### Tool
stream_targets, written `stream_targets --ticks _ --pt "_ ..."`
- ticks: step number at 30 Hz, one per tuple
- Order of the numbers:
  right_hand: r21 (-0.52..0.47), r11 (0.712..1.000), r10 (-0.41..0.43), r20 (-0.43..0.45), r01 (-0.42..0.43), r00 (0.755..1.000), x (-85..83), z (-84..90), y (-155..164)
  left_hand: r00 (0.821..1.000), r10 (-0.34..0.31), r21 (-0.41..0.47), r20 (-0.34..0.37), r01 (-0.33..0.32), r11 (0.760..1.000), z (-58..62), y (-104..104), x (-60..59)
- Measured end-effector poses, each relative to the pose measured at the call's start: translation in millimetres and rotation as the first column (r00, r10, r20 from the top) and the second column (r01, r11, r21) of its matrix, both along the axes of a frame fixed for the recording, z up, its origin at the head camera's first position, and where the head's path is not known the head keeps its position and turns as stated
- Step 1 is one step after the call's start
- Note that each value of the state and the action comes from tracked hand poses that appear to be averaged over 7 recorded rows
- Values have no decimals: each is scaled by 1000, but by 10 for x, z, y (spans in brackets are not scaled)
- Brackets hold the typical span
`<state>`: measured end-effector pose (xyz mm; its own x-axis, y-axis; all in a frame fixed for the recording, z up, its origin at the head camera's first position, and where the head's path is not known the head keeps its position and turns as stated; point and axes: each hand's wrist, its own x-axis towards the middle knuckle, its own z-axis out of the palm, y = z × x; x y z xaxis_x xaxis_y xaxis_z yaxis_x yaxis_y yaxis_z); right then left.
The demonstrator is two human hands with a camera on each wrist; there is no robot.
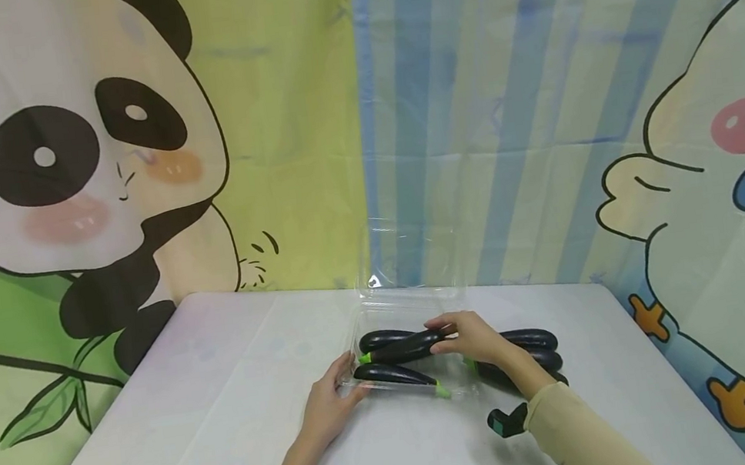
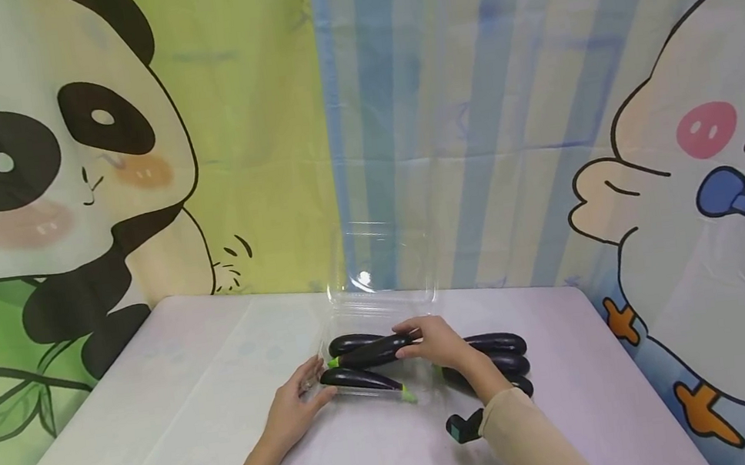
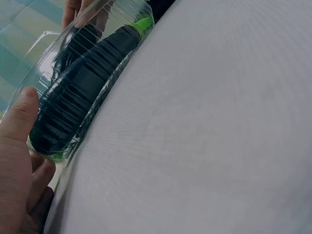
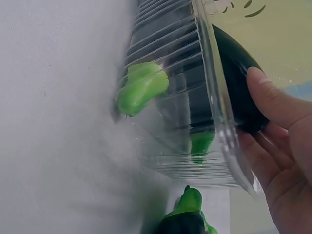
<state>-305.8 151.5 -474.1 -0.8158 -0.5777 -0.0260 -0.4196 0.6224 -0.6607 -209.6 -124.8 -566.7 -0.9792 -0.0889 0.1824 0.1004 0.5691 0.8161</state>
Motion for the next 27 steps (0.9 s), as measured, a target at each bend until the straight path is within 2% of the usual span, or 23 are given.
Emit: stream_targets --ticks 6,11,15,18,22,27 --pt "-93 988 -117 36 120 992 23 -10 72 1000 -15 15 2 15 1000 8 16 -2" --pt "-163 969 -176 78 186 981 39 18 213 1000 -17 5 -23 17 1000 10 16 -13" --pt "-169 961 -209 83 221 974 39 39 335 999 -14 4 -40 14 1000 12 6 -18" --pt "-160 953 -246 81 256 966 43 64 431 1000 -11 10 -22 12 1000 2 1 -19" --pt "-186 936 -287 88 299 954 43 119 567 1000 0 13 -6 0 1000 -13 -3 -21" --pt "-221 917 -322 84 333 943 27 148 815 1000 -2 8 -20 2 1000 -34 0 -33"
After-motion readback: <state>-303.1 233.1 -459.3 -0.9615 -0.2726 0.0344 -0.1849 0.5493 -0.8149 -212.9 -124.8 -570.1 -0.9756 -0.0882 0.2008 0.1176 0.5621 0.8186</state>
